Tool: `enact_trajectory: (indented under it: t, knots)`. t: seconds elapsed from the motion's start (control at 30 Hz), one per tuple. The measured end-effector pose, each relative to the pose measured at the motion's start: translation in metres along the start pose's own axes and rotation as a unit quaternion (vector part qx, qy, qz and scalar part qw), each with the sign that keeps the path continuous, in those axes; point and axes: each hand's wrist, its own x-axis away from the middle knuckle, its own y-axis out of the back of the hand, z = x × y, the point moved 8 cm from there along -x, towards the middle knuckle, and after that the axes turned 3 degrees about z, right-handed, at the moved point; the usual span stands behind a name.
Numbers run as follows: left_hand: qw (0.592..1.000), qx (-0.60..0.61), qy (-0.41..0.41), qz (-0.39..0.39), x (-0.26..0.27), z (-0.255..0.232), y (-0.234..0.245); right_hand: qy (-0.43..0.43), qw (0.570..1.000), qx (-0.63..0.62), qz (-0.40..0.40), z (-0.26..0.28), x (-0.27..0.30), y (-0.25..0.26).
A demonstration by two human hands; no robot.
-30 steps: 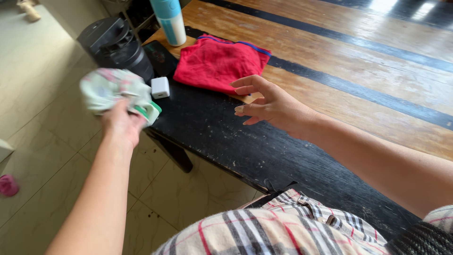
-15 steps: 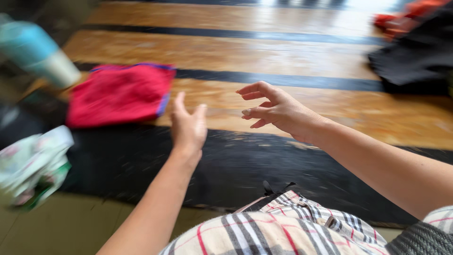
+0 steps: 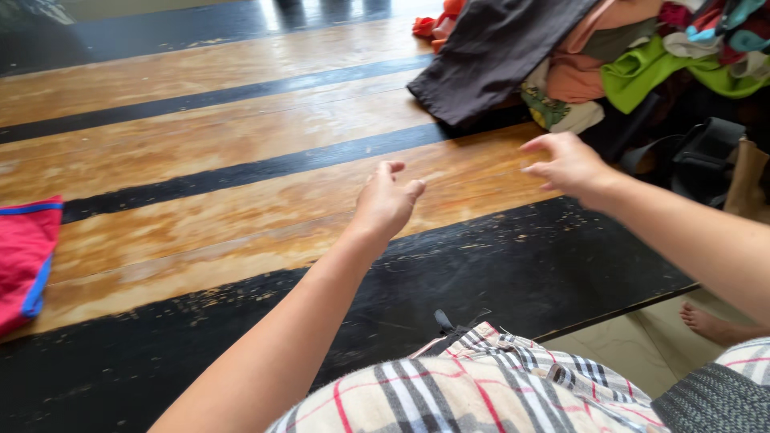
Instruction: The person folds several small items of clothing, including red shorts, a patterned t-shirt, a white t-shirt with a dinosaur print, and a blue and red top, placing each one into a stack on a wooden table.
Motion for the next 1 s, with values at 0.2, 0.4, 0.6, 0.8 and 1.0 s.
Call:
enact_trajectory:
  t: [0.2,0.4,0.6,0.8,1.0]
  knots:
    - [0.997,-0.025,0.017,0.064,-0.004,-0.011,-0.053,0.003,0.991,0.117,-0.07,-0.08,-0.055,0.078]
    - [0.996,-0.048,0.035,0.063,-0.004,0.003,-0.047,-0.067,0.995,-0.078,0.014,-0.126,-0.126,0.054]
    - [0.998,-0.032,0.05,0.037,-0.014,0.023,-0.035,-0.009,0.96,-0.252,0.12,-0.082,-0.099,-0.022]
    - [0.997,-0.026,0.07,0.036,-0.019,0.03,-0.031,0.19,0.929,0.084,-0.307,-0.034,-0.077,0.041]
    - [0.997,-0.01,0.07,0.032,-0.018,0.029,-0.037,-0.046,0.998,0.021,-0.047,-0.077,-0.109,0.047]
